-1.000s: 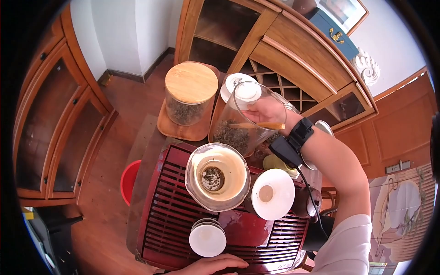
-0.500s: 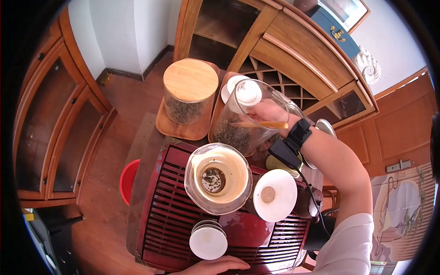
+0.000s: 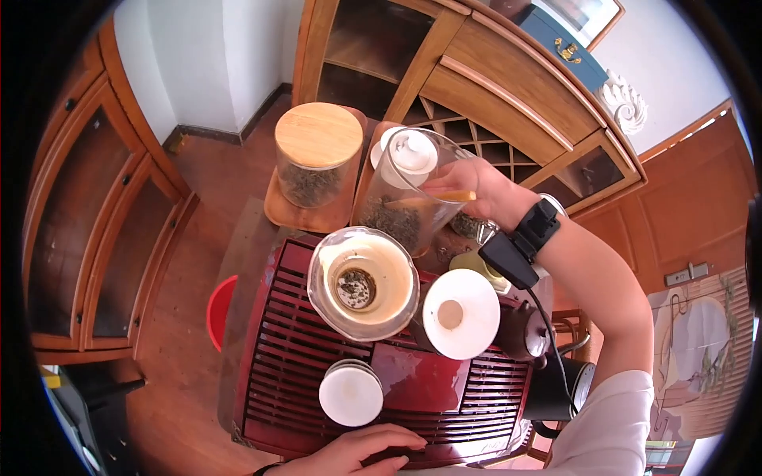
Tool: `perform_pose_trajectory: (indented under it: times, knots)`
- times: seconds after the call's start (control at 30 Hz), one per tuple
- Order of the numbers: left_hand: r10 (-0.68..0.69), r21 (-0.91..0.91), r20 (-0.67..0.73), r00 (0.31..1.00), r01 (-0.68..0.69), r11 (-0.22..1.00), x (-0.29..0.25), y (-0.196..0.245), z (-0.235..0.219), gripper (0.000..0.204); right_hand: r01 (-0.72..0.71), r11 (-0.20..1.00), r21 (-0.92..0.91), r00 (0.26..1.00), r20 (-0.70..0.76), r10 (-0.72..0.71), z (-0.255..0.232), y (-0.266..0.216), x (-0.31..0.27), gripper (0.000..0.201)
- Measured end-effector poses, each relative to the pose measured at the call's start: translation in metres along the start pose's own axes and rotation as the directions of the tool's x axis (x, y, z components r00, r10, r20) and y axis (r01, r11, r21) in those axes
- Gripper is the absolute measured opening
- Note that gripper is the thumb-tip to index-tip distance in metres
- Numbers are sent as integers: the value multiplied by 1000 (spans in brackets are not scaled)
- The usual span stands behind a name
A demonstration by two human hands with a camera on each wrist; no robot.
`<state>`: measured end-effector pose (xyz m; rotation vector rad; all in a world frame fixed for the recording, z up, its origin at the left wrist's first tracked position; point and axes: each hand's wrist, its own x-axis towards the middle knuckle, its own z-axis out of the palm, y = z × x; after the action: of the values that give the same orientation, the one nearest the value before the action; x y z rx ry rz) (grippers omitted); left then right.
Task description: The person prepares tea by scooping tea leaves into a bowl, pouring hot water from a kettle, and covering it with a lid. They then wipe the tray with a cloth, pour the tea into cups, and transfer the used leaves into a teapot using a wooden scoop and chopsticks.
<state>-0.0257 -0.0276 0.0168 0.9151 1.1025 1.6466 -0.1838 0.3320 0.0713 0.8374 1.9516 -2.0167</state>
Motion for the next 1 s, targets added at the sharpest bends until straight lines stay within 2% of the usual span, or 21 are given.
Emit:
perform_pose_trajectory:
  times: [0.03, 0.07, 0.1, 0.13, 0.17, 0.2, 0.23, 0.27, 0.3, 0.37, 0.43, 0.5, 0.57, 0.67, 0.73, 0.77, 0.83, 0.87, 0.9, 0.93, 1.0]
  knots:
    - [-15, -21, -1, 1000, 15, 1000, -1, -1, 0, 27, 2, 1000, 2, 1000, -9, -2, 8, -8, -16, 27]
    - [-87, 18, 83, 993, 86, 996, -3, 1, -5, 32, -2, 998, 63, 994, -111, 9, 16, -14, -31, 29]
    - [-83, 23, 92, 992, 81, 996, -3, 1, -6, 32, 4, 992, 123, 978, -209, 22, 19, -18, -41, 32]
    - [-65, 11, 84, 994, 64, 998, -3, 1, -6, 32, -25, 986, 164, 988, -146, 49, 9, -18, -42, 37]
    - [-48, -1, 76, 996, 48, 999, -3, 0, -4, 33, -14, 986, 165, 988, -151, 40, 6, -19, -51, 37]
    - [-114, -138, 53, 992, 121, 983, -5, -2, -1, 34, 88, 992, 92, 980, -184, -70, 4, -19, -60, 37]
    - [-113, -130, 60, 992, 120, 984, -6, -3, 1, 34, 187, 982, 19, 961, -212, -179, 0, -19, -71, 38]
    - [-96, -203, 54, 994, 105, 974, -5, -4, 1, 34, 244, 970, -15, 962, -119, -244, -9, -23, -85, 40]
    - [-81, -276, 48, 996, 91, 957, -5, -5, 2, 34, 328, 943, -49, 939, -92, -332, -14, -25, -104, 40]
    - [-87, -287, 41, 995, 95, 953, -5, -7, 2, 33, 407, 903, -135, 900, -110, -422, -10, -30, -157, 42]
    - [-86, -247, 35, 996, 92, 965, -5, -4, 1, 32, 435, 898, -58, 886, -150, -439, -5, -23, -208, 41]
    - [-49, -204, -7, 999, 46, 978, -4, -6, 2, 29, 475, 877, -74, 837, -268, -476, 2, -3, -253, 42]
    - [-42, -196, -32, 999, 35, 980, -3, -3, 4, 27, 525, 851, -5, 800, -339, -495, 5, 35, -292, 44]
    - [8, -189, -43, 999, -16, 982, -3, -8, 1, 28, 524, 819, 235, 820, -397, -411, 16, 102, -331, 44]
    - [38, -211, -53, 998, -49, 976, -2, -14, 0, 30, 586, 722, 367, 793, -440, -421, 27, 157, -338, 40]
    - [17, -199, -73, 997, -31, 979, -1, -14, 0, 30, 643, 667, 378, 746, -506, -433, 37, 181, -339, 39]
    - [12, -243, -79, 997, -31, 970, -2, -15, -2, 30, 729, 599, 331, 655, -592, -469, 49, 233, -331, 33]
    - [-13, -247, -94, 996, -11, 969, -2, -13, -2, 30, 741, 626, 243, 613, -625, -483, 56, 247, -330, 32]
    - [-5, -222, -98, 995, -17, 975, 0, -10, -1, 30, 745, 647, 165, 573, -655, -493, 61, 254, -328, 32]
    - [-21, -251, -123, 992, -11, 968, 0, -8, 0, 29, 755, 628, 188, 572, -657, -491, 63, 257, -326, 32]
    - [-36, -298, -146, 989, -9, 955, -1, -7, 1, 29, 754, 656, -21, 455, -705, -545, 70, 262, -322, 33]
